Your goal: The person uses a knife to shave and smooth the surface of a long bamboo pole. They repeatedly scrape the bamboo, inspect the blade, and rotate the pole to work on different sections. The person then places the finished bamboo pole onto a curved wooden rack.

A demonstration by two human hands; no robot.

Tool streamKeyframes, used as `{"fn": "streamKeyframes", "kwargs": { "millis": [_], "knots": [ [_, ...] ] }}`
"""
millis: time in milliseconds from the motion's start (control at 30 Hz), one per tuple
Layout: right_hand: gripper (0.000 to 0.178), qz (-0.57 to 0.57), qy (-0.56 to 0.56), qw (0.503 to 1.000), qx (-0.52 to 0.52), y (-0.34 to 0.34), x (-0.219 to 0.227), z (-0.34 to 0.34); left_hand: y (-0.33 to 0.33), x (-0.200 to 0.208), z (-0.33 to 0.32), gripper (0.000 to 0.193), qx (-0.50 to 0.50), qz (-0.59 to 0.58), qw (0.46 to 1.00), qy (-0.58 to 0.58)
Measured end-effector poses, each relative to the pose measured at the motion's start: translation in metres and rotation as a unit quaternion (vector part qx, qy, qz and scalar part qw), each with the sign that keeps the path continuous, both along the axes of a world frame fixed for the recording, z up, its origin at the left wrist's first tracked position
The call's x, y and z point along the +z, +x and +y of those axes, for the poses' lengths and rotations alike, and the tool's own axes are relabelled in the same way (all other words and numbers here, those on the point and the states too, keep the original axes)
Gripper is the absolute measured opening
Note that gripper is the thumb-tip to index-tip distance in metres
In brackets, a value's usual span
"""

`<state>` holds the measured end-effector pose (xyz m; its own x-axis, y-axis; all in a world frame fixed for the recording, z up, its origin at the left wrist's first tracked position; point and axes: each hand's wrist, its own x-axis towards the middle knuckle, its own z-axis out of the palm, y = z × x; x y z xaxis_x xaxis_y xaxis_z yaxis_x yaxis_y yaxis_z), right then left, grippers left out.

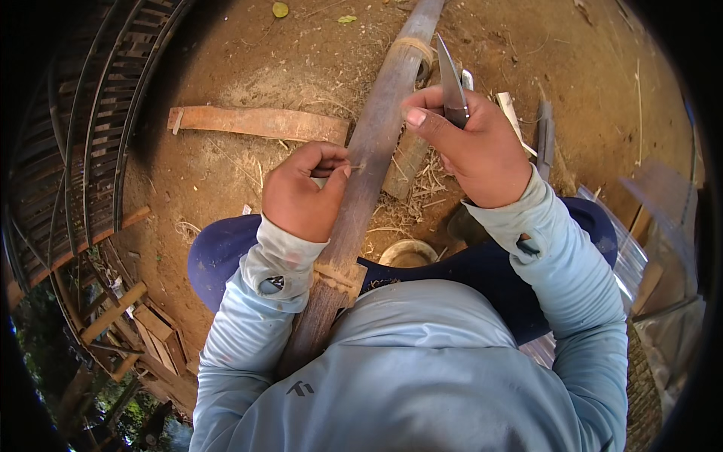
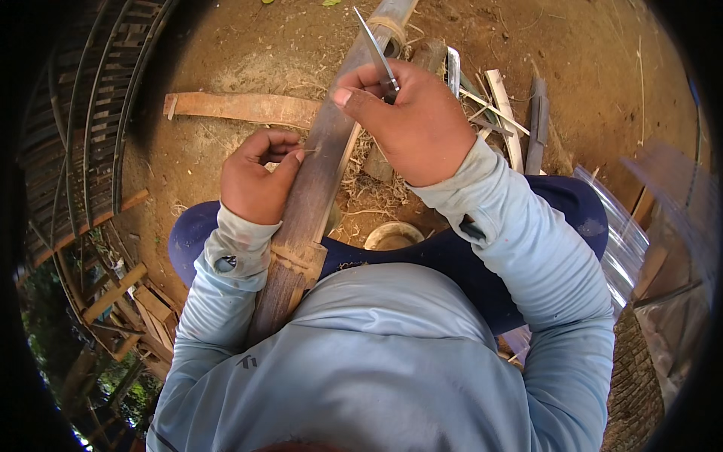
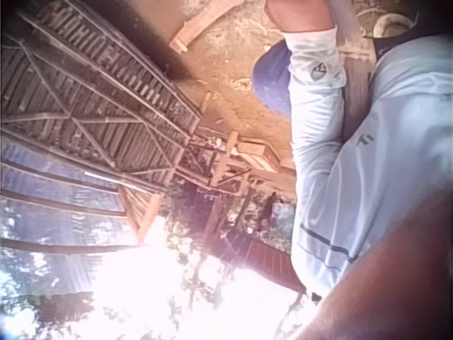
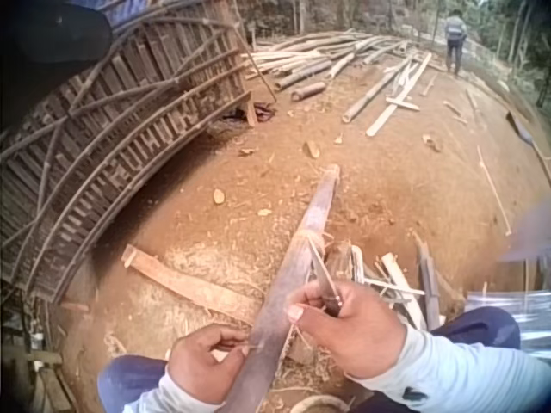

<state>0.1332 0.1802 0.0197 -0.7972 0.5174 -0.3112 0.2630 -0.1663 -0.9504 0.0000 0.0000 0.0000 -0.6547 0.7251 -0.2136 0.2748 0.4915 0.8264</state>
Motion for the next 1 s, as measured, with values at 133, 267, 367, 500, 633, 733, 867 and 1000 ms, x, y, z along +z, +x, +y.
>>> {"fn": "streamKeyframes", "kwargs": {
  "millis": [133, 267, 367, 500, 633, 733, 867, 1000],
  "knots": [
    [0.026, 0.019, 0.012, 1.0, -0.001, -0.002, 0.002, 0.001, -0.001, 0.0, 0.003, 0.016, -0.01, 0.029, 1.0, -0.002],
    [0.026, 0.015, 0.035, 0.999, -0.001, 0.0, 0.003, 0.002, -0.001, 0.001, 0.006, 0.017, -0.016, 0.045, 0.999, -0.006],
    [0.027, 0.008, 0.035, 0.999, 0.005, 0.0, 0.005, 0.001, 0.0, 0.001, 0.006, 0.017, -0.015, 0.061, 0.998, -0.014],
    [0.027, 0.047, 0.05, 0.998, -0.004, 0.0, -0.004, -0.001, 0.0, 0.003, 0.007, 0.017, -0.016, 0.061, 0.998, -0.019],
    [0.026, 0.056, 0.071, 0.996, 0.0, 0.0, -0.006, -0.002, 0.0, 0.001, 0.006, 0.018, -0.014, 0.059, 0.998, -0.016],
    [0.026, 0.059, 0.064, 0.996, 0.0, 0.0, -0.005, -0.003, 0.001, 0.002, 0.007, 0.018, -0.013, 0.062, 0.998, -0.021],
    [0.025, 0.058, 0.068, 0.996, -0.002, 0.0, -0.005, -0.004, 0.002, 0.003, 0.008, 0.019, -0.007, 0.063, 0.998, -0.029],
    [0.025, 0.052, 0.058, 0.997, -0.002, 0.0, -0.004, -0.006, 0.001, 0.004, 0.009, 0.019, -0.011, 0.063, 0.997, -0.035]
  ]
}}
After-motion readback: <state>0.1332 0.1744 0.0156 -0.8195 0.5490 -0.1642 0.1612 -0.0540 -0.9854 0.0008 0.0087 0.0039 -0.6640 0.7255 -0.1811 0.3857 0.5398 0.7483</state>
